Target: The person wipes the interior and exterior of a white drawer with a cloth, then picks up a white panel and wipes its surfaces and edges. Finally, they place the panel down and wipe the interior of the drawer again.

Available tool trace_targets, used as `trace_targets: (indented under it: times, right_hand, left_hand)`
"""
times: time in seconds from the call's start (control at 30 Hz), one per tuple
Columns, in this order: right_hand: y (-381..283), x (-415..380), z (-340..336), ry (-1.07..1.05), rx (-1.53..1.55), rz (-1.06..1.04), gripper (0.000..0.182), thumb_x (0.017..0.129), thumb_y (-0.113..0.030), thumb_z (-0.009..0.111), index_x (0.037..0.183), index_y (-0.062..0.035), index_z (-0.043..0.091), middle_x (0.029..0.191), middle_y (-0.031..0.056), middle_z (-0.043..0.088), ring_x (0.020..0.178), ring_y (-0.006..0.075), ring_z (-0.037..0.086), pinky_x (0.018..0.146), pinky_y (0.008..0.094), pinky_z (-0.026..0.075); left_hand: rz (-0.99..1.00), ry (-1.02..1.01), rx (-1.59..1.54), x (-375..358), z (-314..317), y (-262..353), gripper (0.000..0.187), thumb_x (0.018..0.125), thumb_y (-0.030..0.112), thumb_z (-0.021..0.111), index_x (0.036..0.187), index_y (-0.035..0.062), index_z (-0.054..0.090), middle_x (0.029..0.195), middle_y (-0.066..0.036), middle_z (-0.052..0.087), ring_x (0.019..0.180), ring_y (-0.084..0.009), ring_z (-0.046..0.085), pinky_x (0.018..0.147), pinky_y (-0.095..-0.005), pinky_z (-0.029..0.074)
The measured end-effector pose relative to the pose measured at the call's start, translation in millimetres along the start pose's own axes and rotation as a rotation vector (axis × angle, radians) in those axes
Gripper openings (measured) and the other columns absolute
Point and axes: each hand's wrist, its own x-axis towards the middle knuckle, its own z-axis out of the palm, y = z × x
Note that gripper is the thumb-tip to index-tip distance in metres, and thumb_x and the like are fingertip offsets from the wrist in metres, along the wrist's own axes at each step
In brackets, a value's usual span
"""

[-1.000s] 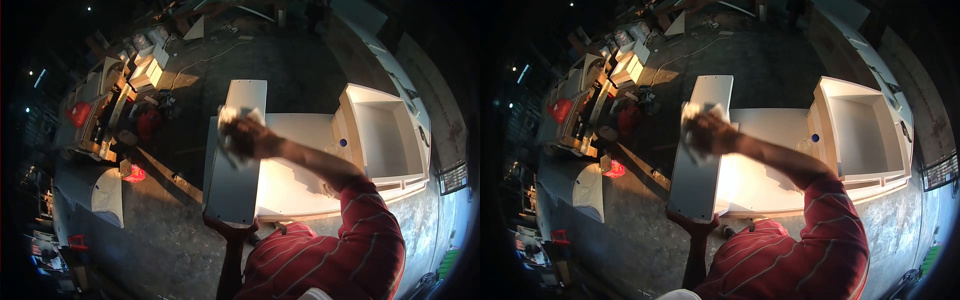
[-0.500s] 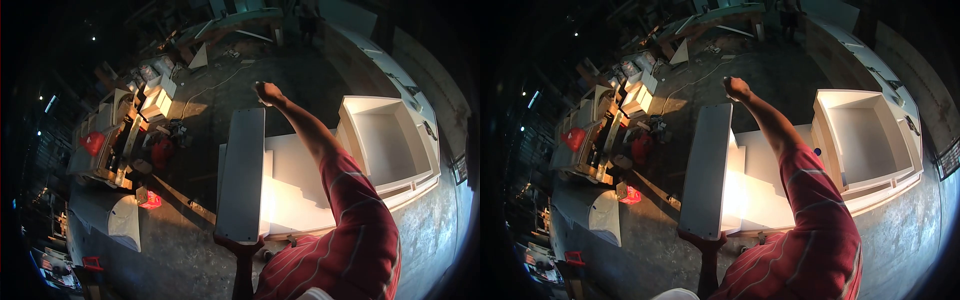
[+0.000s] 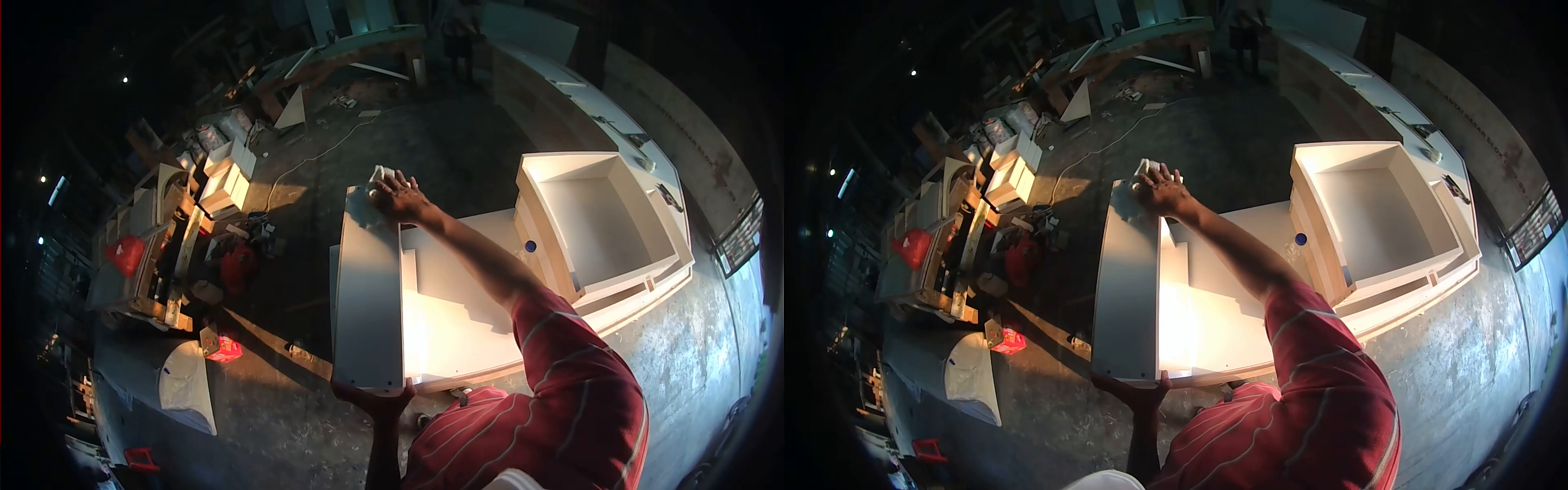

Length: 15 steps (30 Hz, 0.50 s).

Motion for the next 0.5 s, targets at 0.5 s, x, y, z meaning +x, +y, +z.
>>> trace_targets:
  times: [0.5]
  right_hand:
    - [-173.7,-173.9,-67.3,-0.36,0.681,-0.298,0.028,0.088,-0.003,0.048,0.114,-0.0053,0.057,0.116,0.0116,0.06,0.107,0.0215,0.057,0.094,0.0355,0.044]
  left_hand:
    - [0.042,0.028,0.069,-6.0,23.9,-19.1,0.135,0.053,0.057,0.077,0.142,-0.0049,-0.004,0.143,-0.031,0.008,0.135,-0.0447,0.01,0.108,-0.0563,0.013]
